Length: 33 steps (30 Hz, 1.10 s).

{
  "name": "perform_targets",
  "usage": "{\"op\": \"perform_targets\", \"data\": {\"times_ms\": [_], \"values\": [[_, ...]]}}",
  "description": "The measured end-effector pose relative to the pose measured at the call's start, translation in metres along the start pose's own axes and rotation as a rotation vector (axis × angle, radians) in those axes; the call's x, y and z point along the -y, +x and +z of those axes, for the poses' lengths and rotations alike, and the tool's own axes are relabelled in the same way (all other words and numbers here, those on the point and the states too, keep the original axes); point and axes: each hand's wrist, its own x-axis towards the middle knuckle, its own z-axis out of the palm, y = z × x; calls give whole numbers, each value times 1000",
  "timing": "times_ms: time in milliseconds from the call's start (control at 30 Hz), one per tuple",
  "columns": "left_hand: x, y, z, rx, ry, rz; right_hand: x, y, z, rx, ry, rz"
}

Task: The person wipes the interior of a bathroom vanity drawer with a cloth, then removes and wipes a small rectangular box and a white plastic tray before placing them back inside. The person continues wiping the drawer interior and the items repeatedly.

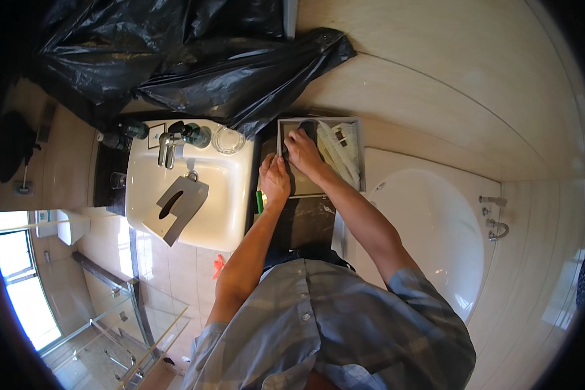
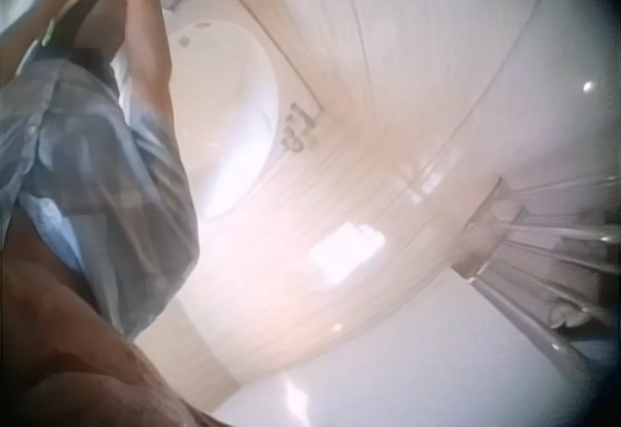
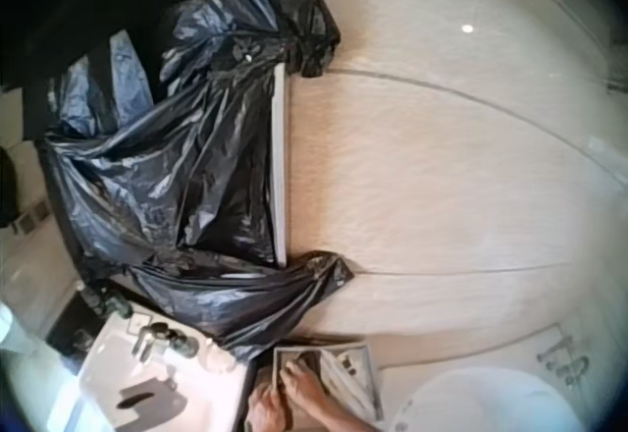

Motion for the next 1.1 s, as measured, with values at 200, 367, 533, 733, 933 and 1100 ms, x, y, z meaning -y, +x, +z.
{"op": "perform_targets", "data": {"times_ms": [200,367,533,733,933,1100], "values": [[-4,2,0,61,6,-12,-6,19,-9,62,-370,183],[-2,1,2,-6,50,57,14,8,-64,3,1,384],[-2,0,1,10,35,55,12,-40,-112,-112,85,725],[-1,1,4,44,53,47,3,-87,-95,127,35,1008],[-1,2,1,67,59,37,33,-81,-87,226,-92,928],[-4,2,-2,84,43,20,38,-69,-93,300,19,969]]}}
